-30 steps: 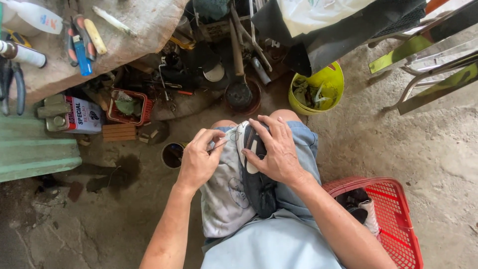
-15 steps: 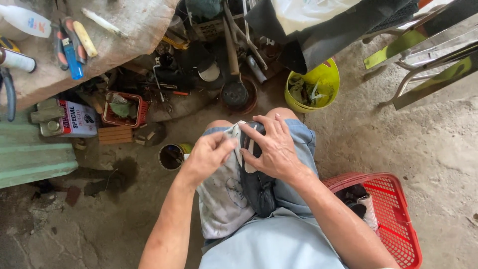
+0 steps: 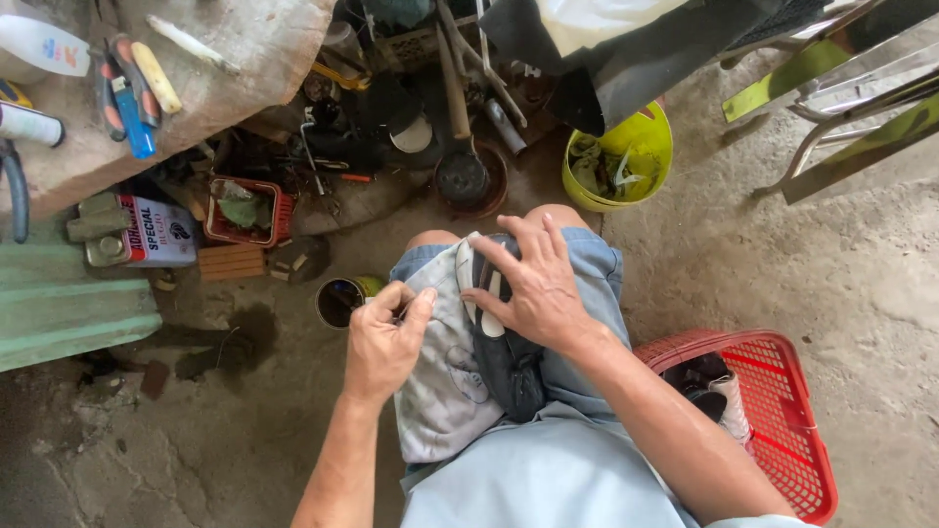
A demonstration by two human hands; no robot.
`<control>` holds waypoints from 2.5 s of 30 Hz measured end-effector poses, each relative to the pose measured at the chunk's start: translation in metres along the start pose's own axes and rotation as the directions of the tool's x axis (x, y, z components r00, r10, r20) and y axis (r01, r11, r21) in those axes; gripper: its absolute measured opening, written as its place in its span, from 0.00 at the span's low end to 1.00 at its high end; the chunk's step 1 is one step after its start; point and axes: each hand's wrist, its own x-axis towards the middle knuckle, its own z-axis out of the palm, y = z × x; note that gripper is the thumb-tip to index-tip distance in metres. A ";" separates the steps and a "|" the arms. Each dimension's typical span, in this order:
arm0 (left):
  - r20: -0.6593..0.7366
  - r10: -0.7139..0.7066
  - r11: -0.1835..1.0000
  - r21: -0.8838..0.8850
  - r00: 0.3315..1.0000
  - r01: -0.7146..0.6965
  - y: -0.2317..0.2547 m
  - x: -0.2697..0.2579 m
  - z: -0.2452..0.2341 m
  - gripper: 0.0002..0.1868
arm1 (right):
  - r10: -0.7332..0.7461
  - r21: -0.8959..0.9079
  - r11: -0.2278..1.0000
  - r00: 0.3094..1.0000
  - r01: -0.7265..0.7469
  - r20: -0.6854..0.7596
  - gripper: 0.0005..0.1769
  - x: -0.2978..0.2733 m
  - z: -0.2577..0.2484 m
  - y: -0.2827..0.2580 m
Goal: Hand-stitching the upper part of a sneaker to the sole using a needle and thread as part of a repair.
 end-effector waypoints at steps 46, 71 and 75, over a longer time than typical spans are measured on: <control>0.342 0.232 0.955 0.095 0.911 -0.279 0.040 0.048 0.021 0.19 | 0.232 0.627 0.734 0.964 -0.262 0.130 0.16 -0.045 -0.071 -0.016; 0.269 0.365 0.864 0.258 0.891 -0.432 0.048 0.013 0.017 0.07 | 0.253 0.759 0.599 0.959 -0.257 0.125 0.09 -0.073 -0.075 -0.005; 0.254 0.427 0.892 0.035 0.868 -0.450 0.056 0.014 0.022 0.17 | 0.257 0.796 0.552 0.959 -0.250 0.122 0.09 -0.083 -0.066 0.009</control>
